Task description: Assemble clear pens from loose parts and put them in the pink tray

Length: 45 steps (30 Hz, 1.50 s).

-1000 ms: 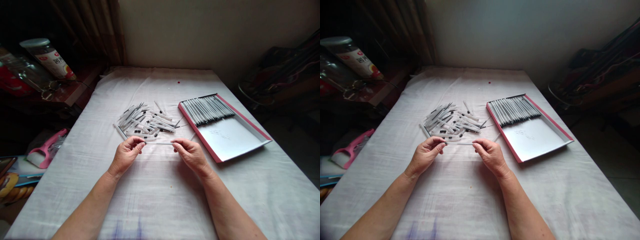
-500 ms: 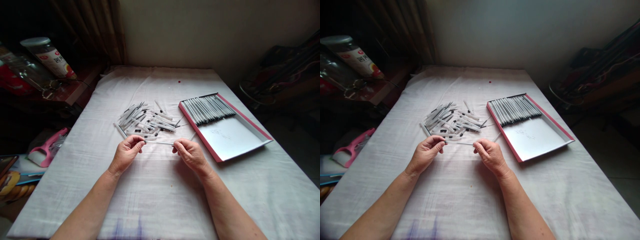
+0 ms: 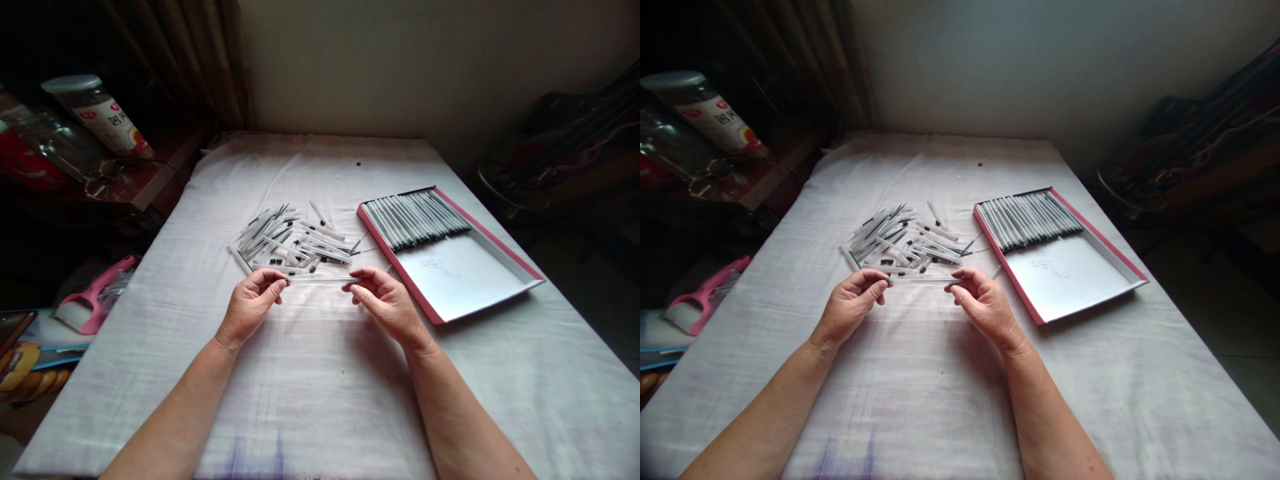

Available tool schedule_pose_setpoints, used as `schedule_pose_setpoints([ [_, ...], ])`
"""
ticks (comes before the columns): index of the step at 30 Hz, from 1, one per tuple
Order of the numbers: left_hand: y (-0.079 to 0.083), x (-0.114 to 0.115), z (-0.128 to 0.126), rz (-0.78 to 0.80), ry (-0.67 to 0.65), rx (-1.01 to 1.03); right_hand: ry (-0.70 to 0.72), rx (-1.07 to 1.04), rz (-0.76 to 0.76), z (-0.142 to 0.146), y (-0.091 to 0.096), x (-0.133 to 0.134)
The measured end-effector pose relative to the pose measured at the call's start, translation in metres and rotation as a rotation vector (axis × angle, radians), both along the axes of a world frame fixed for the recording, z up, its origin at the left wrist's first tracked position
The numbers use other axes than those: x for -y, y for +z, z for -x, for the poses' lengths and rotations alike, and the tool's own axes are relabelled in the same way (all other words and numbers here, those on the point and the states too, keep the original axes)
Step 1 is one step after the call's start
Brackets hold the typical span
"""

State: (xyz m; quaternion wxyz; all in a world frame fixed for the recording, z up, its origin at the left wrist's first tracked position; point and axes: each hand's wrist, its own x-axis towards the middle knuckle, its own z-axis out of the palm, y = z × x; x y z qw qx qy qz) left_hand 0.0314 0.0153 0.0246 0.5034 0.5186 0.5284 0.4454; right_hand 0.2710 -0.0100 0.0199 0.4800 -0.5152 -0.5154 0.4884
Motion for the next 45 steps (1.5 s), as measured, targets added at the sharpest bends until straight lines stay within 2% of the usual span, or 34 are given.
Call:
schedule_pose_setpoints([
  [5, -0.0002, -0.0007, 0.0005, -0.004, 0.0, 0.001, 0.003, 0.05, -0.008, 0.0008, 0.0022, 0.0001],
  [25, 0.0005, -0.0001, 0.0001, 0.019, -0.005, 0.005, -0.015, 0.022, -0.035, 0.0011, -0.001, 0.0006],
  [33, 0.0001, 0.0002, 0.0004, 0.022, -0.014, 0.042, 0.019, 0.013, -0.028, 0.0001, -0.0023, 0.001],
  [45, 0.0002, 0.0003, 0.0002, 0.03, -0.015, 0.045, 0.023, 0.061, -0.027, 0.0003, -0.0026, 0.0006],
])
